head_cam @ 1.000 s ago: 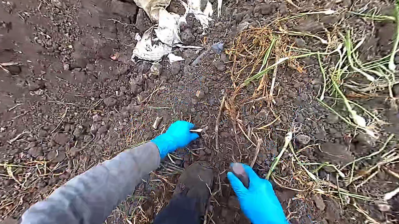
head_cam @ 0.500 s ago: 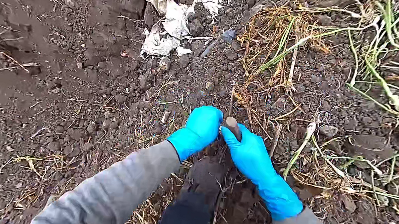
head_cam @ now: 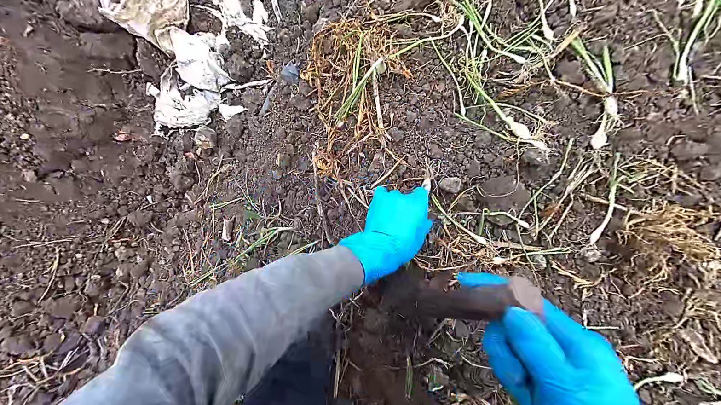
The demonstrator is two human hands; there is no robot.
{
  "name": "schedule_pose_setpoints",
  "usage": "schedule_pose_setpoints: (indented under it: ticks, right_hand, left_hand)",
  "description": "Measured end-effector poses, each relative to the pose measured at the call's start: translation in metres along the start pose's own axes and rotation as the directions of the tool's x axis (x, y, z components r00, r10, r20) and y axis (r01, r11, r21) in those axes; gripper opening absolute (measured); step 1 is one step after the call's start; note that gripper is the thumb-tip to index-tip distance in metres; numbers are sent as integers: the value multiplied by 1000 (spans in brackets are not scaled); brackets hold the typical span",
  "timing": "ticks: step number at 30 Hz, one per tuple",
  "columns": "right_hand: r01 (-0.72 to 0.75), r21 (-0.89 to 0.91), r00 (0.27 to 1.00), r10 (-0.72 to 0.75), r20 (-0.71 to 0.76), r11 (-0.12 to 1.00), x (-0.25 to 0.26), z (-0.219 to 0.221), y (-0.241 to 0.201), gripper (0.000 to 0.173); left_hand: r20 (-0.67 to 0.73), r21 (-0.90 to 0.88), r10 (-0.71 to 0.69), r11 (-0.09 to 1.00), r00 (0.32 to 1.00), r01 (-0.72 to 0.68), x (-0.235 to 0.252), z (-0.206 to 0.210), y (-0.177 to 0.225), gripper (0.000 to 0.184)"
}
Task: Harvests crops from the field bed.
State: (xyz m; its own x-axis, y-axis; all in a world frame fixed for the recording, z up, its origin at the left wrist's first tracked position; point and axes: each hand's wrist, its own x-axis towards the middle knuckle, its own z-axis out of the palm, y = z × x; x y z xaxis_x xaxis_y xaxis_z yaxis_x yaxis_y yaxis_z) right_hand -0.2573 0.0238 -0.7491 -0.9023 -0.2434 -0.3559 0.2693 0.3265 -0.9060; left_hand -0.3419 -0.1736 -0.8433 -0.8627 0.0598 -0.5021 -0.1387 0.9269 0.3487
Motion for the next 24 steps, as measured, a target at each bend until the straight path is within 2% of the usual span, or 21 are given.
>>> schedule_pose_setpoints:
  ticks: [1,2,3,4,5,6,7,8,10,11,12,13,15,17,18,20,22,23,24]
  right_hand:
    - [157,127,983,-167,75,979,7,-31,-6,43]
    - [273,217,936,-311,164,937,17,-60,-13,40]
    - [308,258,916,-359,178,916,23,-74,-28,35]
    - [294,225,946,-317,72,929,22,-63,-55,25]
    - [308,182,948,-286,-136,934,38,-22,-87,14]
    - [312,103,938,-290,-188,944,60,14,-103,15]
    - [317,-22,934,-316,-168,948,78,44,-96,26]
    - [246,-142,961,-261,-96,959,86,72,-64,40]
    - [49,-291,999,-40,37,955,84,127,24,63]
    - [6,-331,999,12,52,944,90,139,50,69]
    - [-16,-363,997,41,62,932,87,139,60,71]
    - [-16,-353,998,37,53,935,73,131,55,68]
    - [33,-209,999,-34,-3,977,36,97,27,53]
    - [145,-72,986,-150,-69,987,-3,61,7,50]
    - [186,-86,977,-193,-84,979,-18,47,9,54]
    - [139,-221,985,-158,-75,965,-39,36,36,62]
    - [-59,-276,998,47,-48,959,-41,44,76,60]
    - [-150,-231,989,144,-44,961,-38,45,87,57]
    - [-189,-168,981,181,-65,967,-37,40,86,55]
  left_hand:
    - [-12,-32,-6,999,1000,5,1,4,-7,32]
    - [-81,-95,-9,995,997,1,-9,4,-21,27]
    - [-174,-140,-15,990,985,-10,-28,3,-38,26]
    - [-257,-149,-30,989,966,-9,-52,2,-56,26]
    - [-331,-107,-50,994,942,15,-69,-10,-80,25]
    - [-405,-19,-54,999,913,50,-74,-36,-108,25]
    - [-430,57,-43,996,902,74,-84,-51,-121,25]
    - [-412,120,-42,988,910,99,-101,-57,-123,26]
    - [-329,237,-53,962,943,136,-116,-69,-116,26]
    - [-296,304,-16,946,955,110,-102,-71,-108,25]
    - [-192,356,14,933,981,56,-86,-61,-96,24]
    - [-20,384,21,923,1000,-12,-73,-37,-83,19]
    - [292,349,32,927,956,-138,-55,28,-70,10]
    - [372,321,71,925,925,-201,-58,59,-74,12]
    - [343,314,95,926,934,-210,-60,53,-78,18]
    - [207,314,160,923,965,-220,-70,25,-92,29]
    - [-15,351,276,902,961,-253,-66,-8,-95,27]
    - [-103,350,329,895,939,-275,-55,-20,-84,26]
    - [-153,327,377,892,914,-313,-41,-27,-64,25]
